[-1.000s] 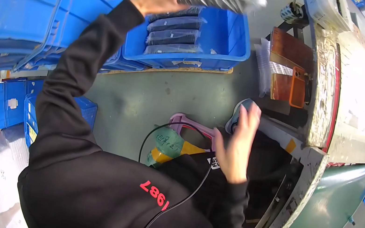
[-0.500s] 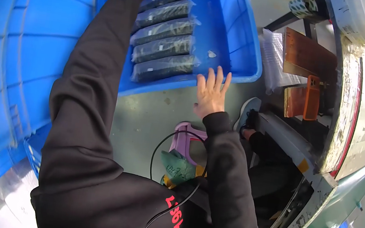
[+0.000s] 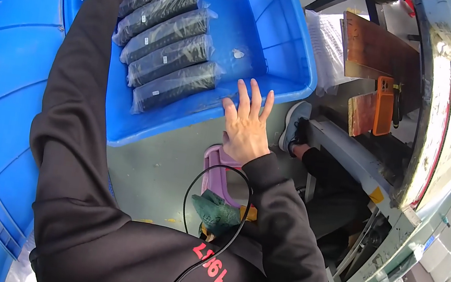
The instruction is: Packaging products into plastic bags and placing them in storage crates.
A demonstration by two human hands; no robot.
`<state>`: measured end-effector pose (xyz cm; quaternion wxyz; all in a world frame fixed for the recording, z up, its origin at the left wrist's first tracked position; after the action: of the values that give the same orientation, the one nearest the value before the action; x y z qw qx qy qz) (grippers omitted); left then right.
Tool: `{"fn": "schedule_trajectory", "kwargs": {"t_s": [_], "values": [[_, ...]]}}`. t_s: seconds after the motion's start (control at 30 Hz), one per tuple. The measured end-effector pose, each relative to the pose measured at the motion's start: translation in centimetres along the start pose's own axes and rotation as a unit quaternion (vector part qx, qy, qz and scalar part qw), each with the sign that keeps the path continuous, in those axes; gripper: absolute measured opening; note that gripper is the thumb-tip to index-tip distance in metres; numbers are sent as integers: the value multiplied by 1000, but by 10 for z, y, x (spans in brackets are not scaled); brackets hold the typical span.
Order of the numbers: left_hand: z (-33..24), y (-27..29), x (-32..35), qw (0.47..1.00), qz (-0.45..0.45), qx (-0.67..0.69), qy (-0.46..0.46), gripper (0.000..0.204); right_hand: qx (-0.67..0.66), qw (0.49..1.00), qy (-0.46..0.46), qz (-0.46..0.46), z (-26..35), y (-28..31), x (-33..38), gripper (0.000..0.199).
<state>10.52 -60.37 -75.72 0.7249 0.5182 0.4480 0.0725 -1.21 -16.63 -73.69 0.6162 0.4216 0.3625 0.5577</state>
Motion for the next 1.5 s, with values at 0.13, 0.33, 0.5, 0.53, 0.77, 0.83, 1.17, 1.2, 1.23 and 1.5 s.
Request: {"fn": "schedule_trajectory", "kwargs": {"t_s": [0.13, 0.33, 0.5, 0.53, 0.77, 0.83, 1.17, 1.2, 1.23, 1.5], "values": [[1, -34, 7, 997, 69, 34, 10, 68, -8, 1000, -9, 0, -1, 3, 2, 67], [15, -152, 58, 969, 246, 9, -5, 68, -16, 1000, -17, -3, -13, 1, 7, 64], [151, -161, 97, 980, 171, -40, 91, 74, -57, 997, 32, -47, 20, 4, -7, 60], [134, -168, 99, 981, 170, -32, 92, 74, -47, 997, 25, -47, 14, 3, -6, 59], [-7, -98, 169, 931, 296, -73, 200, 83, -7, 998, 31, -61, 13, -1, -2, 56], [-83, -65, 172, 869, 473, -9, 144, 76, 16, 999, 16, -24, 5, -1, 4, 58], [-415, 363, 135, 766, 201, 602, 105, 46, -54, 956, -26, -286, -33, -44, 15, 22], [-422, 387, 148, 793, 179, 577, 80, 44, -103, 995, -3, 6, 4, 14, 12, 39], [-430, 405, 158, 815, 154, 556, 54, 43, -148, 978, 40, -139, 20, 26, 37, 47], [-521, 454, 195, 627, 150, 760, -79, 42, -264, 859, -176, -402, -95, 314, 355, 35]]}}
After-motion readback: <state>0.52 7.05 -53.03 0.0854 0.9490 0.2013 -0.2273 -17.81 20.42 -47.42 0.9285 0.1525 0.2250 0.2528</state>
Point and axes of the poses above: each hand's wrist, its own x-axis away from the middle knuckle, its own y-axis out of the back of the hand, z = x × y, the point moved 4 cm from there along -x, towards the middle knuckle, and after that the axes turned 7 degrees about -z, right-handed, at the moved point
